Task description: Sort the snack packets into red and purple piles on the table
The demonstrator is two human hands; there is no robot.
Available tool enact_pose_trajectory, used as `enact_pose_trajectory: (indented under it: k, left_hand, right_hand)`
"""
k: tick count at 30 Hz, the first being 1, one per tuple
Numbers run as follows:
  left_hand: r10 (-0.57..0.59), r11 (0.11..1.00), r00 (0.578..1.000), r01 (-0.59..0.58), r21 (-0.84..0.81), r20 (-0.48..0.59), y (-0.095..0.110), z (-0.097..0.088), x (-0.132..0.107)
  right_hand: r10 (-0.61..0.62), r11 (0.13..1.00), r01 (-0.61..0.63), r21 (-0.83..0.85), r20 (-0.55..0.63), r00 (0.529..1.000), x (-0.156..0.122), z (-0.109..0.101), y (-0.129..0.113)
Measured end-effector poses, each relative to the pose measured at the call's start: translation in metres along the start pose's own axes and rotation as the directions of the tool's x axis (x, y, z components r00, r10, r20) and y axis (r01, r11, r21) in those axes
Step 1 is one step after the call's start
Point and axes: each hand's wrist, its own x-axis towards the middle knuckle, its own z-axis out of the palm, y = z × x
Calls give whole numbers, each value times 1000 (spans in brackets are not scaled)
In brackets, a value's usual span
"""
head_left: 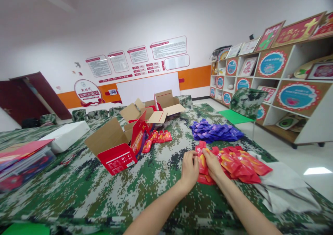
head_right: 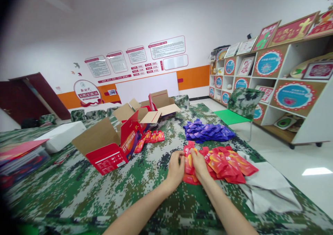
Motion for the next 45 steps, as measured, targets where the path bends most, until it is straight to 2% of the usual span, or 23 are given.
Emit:
enact_pose_trajectory:
  k: [2, 7, 9, 13, 16, 19, 21, 23, 27, 29, 33, 36, 39, 42, 45]
  left_hand:
    - [-154, 983, 988, 149, -111, -33, 1, 5, 12]
    - [-315, 886, 939, 343, -313, 136, -9, 31, 35]
    - [-337, 866, 935, 355, -351, 114, -14, 40, 38]
    - [-375, 861, 927, 346, -372, -6, -18, 50, 37]
    - [-394, 837, 918, 381, -393, 52, -18, 55, 34]
    - [-341, 865, 937, 342, -368, 71, -20, 57, 32]
    - [-315, 889, 947, 316, -332, 58, -26, 56, 32]
    - [-299, 912, 952, 304, -274, 60, -36, 51, 34]
    - [-269, 955, 960, 277, -107, 80, -62, 37, 40]
    - [-266, 963, 961, 268, -24, 71, -77, 27, 45]
    - [-245, 948, 970, 241, 210, -9, -106, 2, 62]
    - [-247, 862, 967, 247, 443, -57, -128, -16, 81]
    - [-258, 730, 965, 226, 645, -47, -149, -25, 102]
    - [-262, 636, 965, 167, 753, 8, -168, -24, 120]
    - [-276, 620, 960, 135, 773, 55, -182, -19, 128]
  right_hand:
    - [-61, 991, 57, -119, -27, 998, -3, -1, -3]
    - [-84, 954, 86, -288, 20, 996, -11, -4, -7]
    - [-91, 946, 101, -307, 46, 995, -15, -8, -7]
    - [-157, 911, 178, -372, 86, 984, -26, -20, -9]
    - [-205, 792, 218, -569, 89, 975, -31, -32, -9]
    - [-239, 597, 207, -775, 75, 968, -28, -43, -7]
    - [-264, 467, 171, -868, 48, 963, -22, -51, -6]
    - [-271, 377, 137, -916, 32, 962, -17, -56, -6]
    - [-241, 308, 125, -943, 49, 969, -15, -58, -13]
    - [-303, 263, 153, -953, 69, 950, -20, -55, -19]
    - [-465, 145, 180, -973, 93, 880, -35, -51, -32]
    - [-502, 145, 196, -970, 98, 859, -43, -50, -37]
    - [-512, 208, 236, -949, 100, 853, -45, -51, -38]
    - [-469, 302, 269, -915, 103, 877, -42, -50, -39]
    - [-377, 381, 252, -890, 100, 921, -39, -49, -41]
